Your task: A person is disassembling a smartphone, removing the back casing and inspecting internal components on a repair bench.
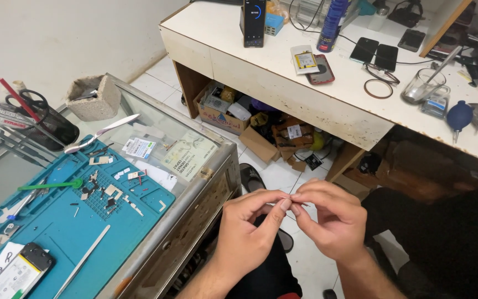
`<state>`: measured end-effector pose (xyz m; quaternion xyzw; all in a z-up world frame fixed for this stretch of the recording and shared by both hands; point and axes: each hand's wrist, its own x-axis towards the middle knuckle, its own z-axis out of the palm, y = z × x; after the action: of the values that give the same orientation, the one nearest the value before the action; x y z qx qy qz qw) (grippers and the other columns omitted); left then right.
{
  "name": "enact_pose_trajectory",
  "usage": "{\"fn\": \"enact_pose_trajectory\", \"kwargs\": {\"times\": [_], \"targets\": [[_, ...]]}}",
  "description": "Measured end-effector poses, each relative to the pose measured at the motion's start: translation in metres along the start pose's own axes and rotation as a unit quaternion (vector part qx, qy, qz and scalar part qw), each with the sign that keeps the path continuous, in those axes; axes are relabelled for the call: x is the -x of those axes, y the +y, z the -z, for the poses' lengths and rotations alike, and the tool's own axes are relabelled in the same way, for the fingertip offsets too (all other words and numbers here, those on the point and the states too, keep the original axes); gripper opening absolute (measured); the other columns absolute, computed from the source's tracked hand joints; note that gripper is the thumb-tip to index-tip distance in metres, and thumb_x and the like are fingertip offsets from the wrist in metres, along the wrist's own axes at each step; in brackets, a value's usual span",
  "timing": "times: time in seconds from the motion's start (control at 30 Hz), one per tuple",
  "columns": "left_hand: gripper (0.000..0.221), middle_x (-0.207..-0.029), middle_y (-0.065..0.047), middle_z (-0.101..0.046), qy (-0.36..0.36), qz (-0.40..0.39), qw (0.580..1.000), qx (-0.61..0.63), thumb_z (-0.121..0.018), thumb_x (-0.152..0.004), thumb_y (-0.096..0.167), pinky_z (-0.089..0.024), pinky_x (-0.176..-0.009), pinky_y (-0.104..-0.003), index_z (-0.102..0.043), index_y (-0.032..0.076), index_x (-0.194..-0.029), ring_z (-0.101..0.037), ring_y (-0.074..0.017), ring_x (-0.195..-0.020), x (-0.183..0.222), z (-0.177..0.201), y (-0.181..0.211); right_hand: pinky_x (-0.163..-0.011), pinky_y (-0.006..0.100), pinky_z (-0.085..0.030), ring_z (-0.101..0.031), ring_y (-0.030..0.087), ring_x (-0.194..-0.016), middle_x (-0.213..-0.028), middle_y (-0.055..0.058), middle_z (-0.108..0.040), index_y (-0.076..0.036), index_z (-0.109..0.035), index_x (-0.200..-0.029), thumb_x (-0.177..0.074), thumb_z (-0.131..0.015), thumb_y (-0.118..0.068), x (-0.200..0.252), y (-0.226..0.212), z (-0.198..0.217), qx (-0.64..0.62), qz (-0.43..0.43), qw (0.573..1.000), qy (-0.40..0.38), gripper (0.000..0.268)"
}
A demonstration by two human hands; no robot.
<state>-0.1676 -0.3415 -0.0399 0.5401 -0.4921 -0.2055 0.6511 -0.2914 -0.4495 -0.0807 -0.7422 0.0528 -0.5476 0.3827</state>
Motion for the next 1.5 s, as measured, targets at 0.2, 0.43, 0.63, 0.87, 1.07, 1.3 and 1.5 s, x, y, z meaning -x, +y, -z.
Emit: {"fn": "enact_pose_trajectory", "kwargs": {"times": [0.2,0.43,0.63,0.87,1.07,1.3,1.5], "targets": [[0.014,-0.084,-0.008,-0.075,-0.006,-0.075,0.996,-0.052,-0.064,-0.096,0.010,-0.057,-0.070,-0.028,-0.075,0.002,-0.098,-0.069,-0.0177,-0.074,0.001,0.006,0.012,-0.070,0.034,-0.057,-0.071,0.024,-0.073,-0.083,0.012,-0.073,0.002,-0.071,-0.092,-0.082,-0.077,0.005,-0.002,-0.007,-0.001,0.036,0.031,0.999,0.005,0.012],[0.012,-0.079,-0.005,-0.073,0.008,-0.055,0.997,-0.052,-0.066,-0.095,0.012,-0.053,-0.065,-0.026,-0.076,0.005,-0.094,-0.063,-0.0150,-0.068,0.001,0.007,0.008,-0.070,0.033,-0.058,-0.071,0.025,-0.072,-0.083,0.013,-0.073,0.003,-0.070,-0.092,-0.081,-0.077,0.008,-0.001,-0.009,-0.005,0.030,0.031,0.999,0.009,0.014],[0.013,-0.083,-0.004,-0.074,-0.012,-0.052,0.997,-0.054,-0.065,-0.097,0.014,-0.058,-0.069,-0.025,-0.075,0.007,-0.097,-0.066,-0.0138,-0.074,-0.001,0.004,0.000,-0.075,0.031,-0.058,-0.071,0.022,-0.076,-0.083,0.012,-0.073,0.001,-0.069,-0.092,-0.082,-0.076,0.007,0.001,-0.005,-0.002,0.020,0.009,1.000,0.018,0.014],[0.012,-0.089,-0.007,-0.076,-0.026,0.001,1.000,-0.003,-0.069,-0.094,0.012,-0.061,-0.071,-0.024,-0.076,0.005,-0.099,-0.070,-0.0139,-0.079,-0.005,0.000,-0.006,-0.071,0.031,-0.058,-0.070,0.023,-0.073,-0.081,0.013,-0.072,0.002,-0.069,-0.090,-0.081,-0.077,0.008,0.001,-0.001,0.001,0.025,0.012,0.999,0.033,0.014],[0.011,-0.088,-0.006,-0.075,-0.023,-0.003,1.000,-0.007,-0.068,-0.094,0.012,-0.061,-0.072,-0.024,-0.075,0.005,-0.098,-0.070,-0.0141,-0.080,-0.005,-0.002,-0.008,-0.070,0.030,-0.059,-0.071,0.023,-0.073,-0.081,0.013,-0.073,0.002,-0.070,-0.091,-0.080,-0.078,0.008,0.003,0.000,0.003,0.031,0.012,0.999,0.031,0.015],[0.011,-0.087,-0.005,-0.076,-0.017,-0.002,1.000,-0.022,-0.069,-0.094,0.014,-0.062,-0.072,-0.025,-0.076,0.006,-0.096,-0.070,-0.0130,-0.079,-0.004,-0.004,-0.011,-0.071,0.031,-0.058,-0.071,0.023,-0.073,-0.082,0.013,-0.073,0.002,-0.070,-0.090,-0.080,-0.079,0.007,0.006,0.004,0.004,0.042,0.012,0.999,0.027,0.015],[0.013,-0.089,-0.001,-0.076,-0.025,-0.019,0.998,-0.058,-0.065,-0.096,0.019,-0.061,-0.074,-0.027,-0.075,0.009,-0.098,-0.071,-0.0146,-0.083,-0.005,-0.005,-0.016,-0.074,0.031,-0.056,-0.070,0.023,-0.075,-0.084,0.013,-0.072,0.002,-0.069,-0.093,-0.081,-0.078,0.009,0.015,0.011,0.006,0.009,-0.021,0.999,0.045,0.016]]}}
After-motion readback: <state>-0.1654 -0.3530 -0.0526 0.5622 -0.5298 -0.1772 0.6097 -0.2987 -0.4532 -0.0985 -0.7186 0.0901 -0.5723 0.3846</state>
